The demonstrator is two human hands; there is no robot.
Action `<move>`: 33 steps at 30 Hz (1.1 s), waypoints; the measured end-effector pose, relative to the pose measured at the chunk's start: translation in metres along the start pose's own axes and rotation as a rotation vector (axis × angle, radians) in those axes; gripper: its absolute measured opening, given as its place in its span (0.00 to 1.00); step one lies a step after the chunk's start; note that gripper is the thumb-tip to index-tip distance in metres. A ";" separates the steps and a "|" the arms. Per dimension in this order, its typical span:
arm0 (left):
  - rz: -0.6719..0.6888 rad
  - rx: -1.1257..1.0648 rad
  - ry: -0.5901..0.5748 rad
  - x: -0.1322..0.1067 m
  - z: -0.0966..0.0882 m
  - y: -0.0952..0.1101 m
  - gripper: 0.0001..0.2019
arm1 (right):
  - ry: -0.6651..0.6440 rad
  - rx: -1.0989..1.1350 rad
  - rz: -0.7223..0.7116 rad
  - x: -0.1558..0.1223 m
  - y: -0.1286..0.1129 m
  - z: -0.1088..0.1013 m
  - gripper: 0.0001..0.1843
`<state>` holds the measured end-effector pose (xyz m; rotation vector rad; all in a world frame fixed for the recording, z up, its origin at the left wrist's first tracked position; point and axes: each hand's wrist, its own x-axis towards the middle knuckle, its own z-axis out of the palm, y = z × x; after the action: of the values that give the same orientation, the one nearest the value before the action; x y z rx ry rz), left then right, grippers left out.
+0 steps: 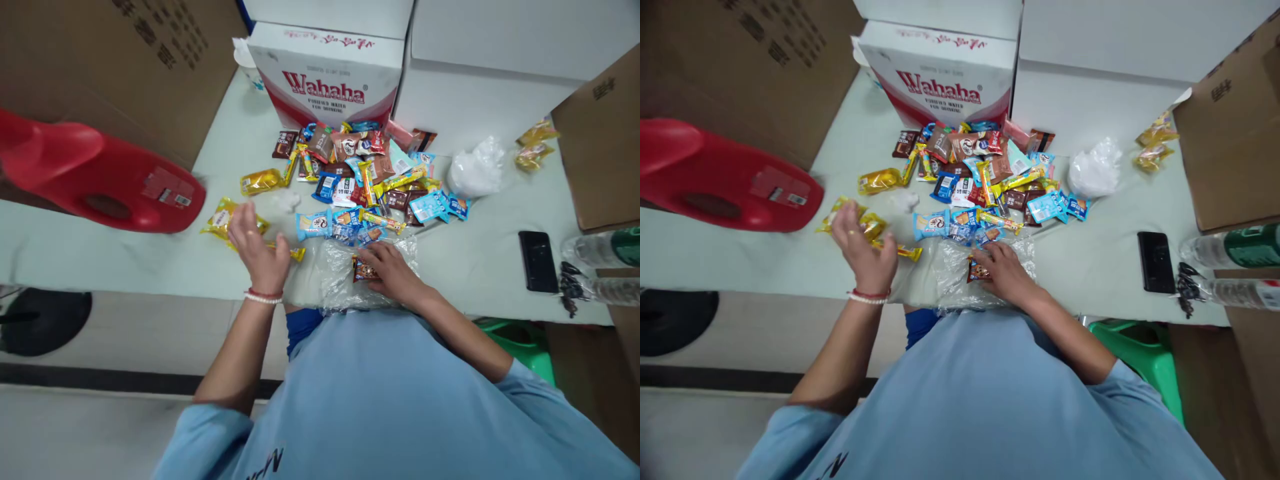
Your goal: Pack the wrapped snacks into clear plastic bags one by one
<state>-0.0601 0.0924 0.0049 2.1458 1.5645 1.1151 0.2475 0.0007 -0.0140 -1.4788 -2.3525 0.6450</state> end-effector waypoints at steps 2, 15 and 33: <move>0.341 -0.005 -0.174 -0.029 -0.008 0.007 0.35 | 0.049 0.081 -0.084 -0.018 0.005 -0.014 0.40; 0.233 -0.228 -0.599 -0.097 0.005 -0.008 0.10 | -0.027 0.292 -0.067 -0.093 0.036 -0.011 0.12; -0.476 -0.184 -0.350 -0.047 0.051 0.012 0.20 | 0.103 0.202 0.456 -0.040 0.058 -0.032 0.17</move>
<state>-0.0216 0.0567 -0.0422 1.6184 1.6103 0.6573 0.3246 -0.0069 -0.0170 -1.9130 -1.8194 0.8590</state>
